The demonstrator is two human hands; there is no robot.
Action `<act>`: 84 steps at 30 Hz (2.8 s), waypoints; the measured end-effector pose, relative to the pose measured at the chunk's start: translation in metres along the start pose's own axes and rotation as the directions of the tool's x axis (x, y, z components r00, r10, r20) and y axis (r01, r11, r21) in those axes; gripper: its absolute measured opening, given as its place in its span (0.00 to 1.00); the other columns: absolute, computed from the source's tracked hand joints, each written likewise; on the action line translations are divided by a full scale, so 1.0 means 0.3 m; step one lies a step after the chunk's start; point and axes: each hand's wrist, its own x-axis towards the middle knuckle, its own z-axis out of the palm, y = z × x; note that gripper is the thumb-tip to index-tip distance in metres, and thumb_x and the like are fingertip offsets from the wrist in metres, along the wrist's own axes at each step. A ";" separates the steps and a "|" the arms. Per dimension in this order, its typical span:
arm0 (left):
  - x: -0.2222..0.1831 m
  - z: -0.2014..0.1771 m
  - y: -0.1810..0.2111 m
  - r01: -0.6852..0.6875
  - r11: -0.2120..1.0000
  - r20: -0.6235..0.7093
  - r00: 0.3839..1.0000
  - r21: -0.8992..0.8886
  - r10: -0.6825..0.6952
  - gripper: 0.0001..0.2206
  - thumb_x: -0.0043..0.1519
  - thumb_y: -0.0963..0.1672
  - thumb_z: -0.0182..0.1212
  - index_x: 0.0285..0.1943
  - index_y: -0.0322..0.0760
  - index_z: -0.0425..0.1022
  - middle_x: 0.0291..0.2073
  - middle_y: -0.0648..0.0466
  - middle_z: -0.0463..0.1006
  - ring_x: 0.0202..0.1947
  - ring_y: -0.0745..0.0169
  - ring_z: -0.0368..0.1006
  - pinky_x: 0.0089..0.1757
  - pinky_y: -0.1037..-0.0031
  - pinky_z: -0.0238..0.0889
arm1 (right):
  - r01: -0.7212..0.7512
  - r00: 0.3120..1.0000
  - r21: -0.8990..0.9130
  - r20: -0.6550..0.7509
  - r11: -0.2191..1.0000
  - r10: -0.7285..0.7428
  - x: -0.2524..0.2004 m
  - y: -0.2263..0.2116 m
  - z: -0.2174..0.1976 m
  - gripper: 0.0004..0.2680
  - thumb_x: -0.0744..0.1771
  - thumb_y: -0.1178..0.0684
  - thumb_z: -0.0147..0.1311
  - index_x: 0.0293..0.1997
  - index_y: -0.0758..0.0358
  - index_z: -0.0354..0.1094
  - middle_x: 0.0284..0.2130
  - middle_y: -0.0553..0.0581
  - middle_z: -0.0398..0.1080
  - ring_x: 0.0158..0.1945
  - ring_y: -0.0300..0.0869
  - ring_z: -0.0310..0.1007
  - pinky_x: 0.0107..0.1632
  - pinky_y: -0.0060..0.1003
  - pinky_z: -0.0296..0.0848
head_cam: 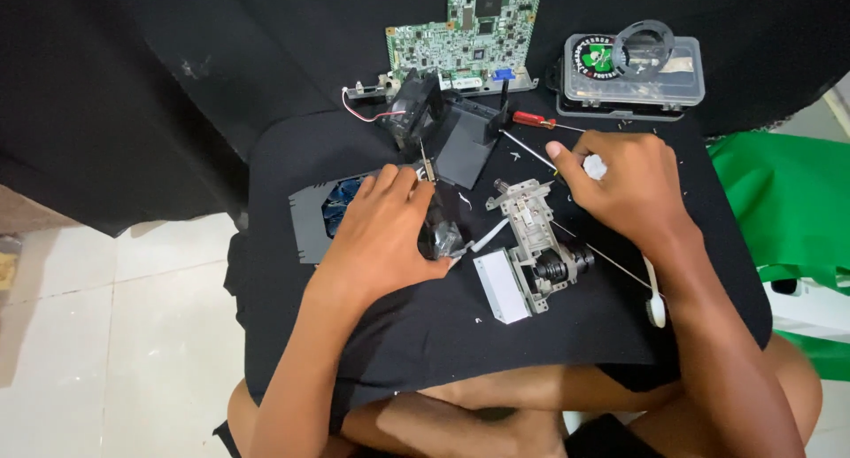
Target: Cleaning a heatsink with a cloth and then using a screwdriver to work on electronic components.
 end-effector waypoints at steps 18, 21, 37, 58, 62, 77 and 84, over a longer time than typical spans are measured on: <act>0.050 0.047 -0.003 -0.123 0.976 -0.485 0.852 0.182 0.197 0.21 0.65 0.53 0.64 0.45 0.28 0.79 0.32 0.45 0.72 0.36 0.53 0.67 0.41 0.66 0.56 | -0.329 0.937 -0.293 0.011 0.898 0.348 0.006 0.321 0.044 0.08 0.72 0.43 0.54 0.42 0.47 0.77 0.27 0.61 0.76 0.38 0.64 0.79 0.40 0.59 0.78; 0.068 0.077 0.007 -0.138 0.969 -0.528 0.818 0.205 0.228 0.18 0.67 0.52 0.61 0.43 0.31 0.80 0.30 0.47 0.73 0.35 0.54 0.69 0.39 0.67 0.55 | -0.370 0.904 -0.383 0.064 0.847 0.423 0.014 0.353 0.040 0.07 0.70 0.42 0.55 0.47 0.45 0.79 0.32 0.63 0.79 0.40 0.65 0.80 0.42 0.59 0.78; 0.091 0.077 0.003 -0.161 0.961 -0.703 0.656 0.226 0.275 0.10 0.66 0.46 0.61 0.42 0.35 0.80 0.23 0.52 0.72 0.27 0.56 0.69 0.33 0.69 0.58 | 0.052 0.995 0.292 0.063 0.955 -0.073 0.037 0.091 -0.017 0.13 0.64 0.62 0.65 0.53 0.71 0.74 0.42 0.70 0.77 0.50 0.67 0.75 0.52 0.58 0.73; 0.071 0.055 -0.096 -0.136 0.986 -0.773 0.614 0.100 0.163 0.20 0.75 0.46 0.37 0.51 0.25 0.75 0.24 0.55 0.69 0.22 0.61 0.60 0.33 0.68 0.48 | 0.300 0.670 -0.201 0.740 0.932 -0.056 -0.134 -0.255 -0.030 0.52 0.51 0.13 0.75 0.72 0.54 0.49 0.76 0.74 0.29 0.77 0.77 0.22 0.62 0.79 0.51; 0.068 0.018 -0.109 -0.142 0.973 -0.798 0.557 0.181 0.230 0.21 0.76 0.46 0.36 0.50 0.26 0.77 0.24 0.53 0.72 0.21 0.60 0.63 0.34 0.67 0.51 | 0.489 0.710 -0.303 0.683 0.818 -0.171 -0.150 -0.216 -0.008 0.46 0.47 0.16 0.77 0.61 0.52 0.60 0.74 0.78 0.34 0.72 0.77 0.34 0.58 0.76 0.60; -0.232 0.133 0.337 -0.214 -0.116 -0.159 0.918 -0.970 -0.364 0.17 0.69 0.44 0.48 0.63 0.26 0.65 0.42 0.38 0.80 0.36 0.42 0.80 0.32 0.57 0.76 | 0.308 0.951 0.867 -0.286 0.392 -0.114 -0.238 -0.161 0.051 0.38 0.52 0.27 0.63 0.54 0.70 0.57 0.61 0.75 0.55 0.64 0.64 0.62 0.68 0.66 0.62; -0.207 0.189 0.484 -0.208 -0.331 -0.061 0.913 -0.920 -0.404 0.24 0.73 0.45 0.45 0.74 0.19 0.58 0.43 0.37 0.76 0.37 0.50 0.79 0.35 0.63 0.81 | 0.187 0.969 0.958 -0.143 0.218 -0.201 -0.303 -0.163 0.031 0.42 0.52 0.36 0.72 0.66 0.74 0.54 0.66 0.74 0.56 0.66 0.51 0.59 0.66 0.55 0.58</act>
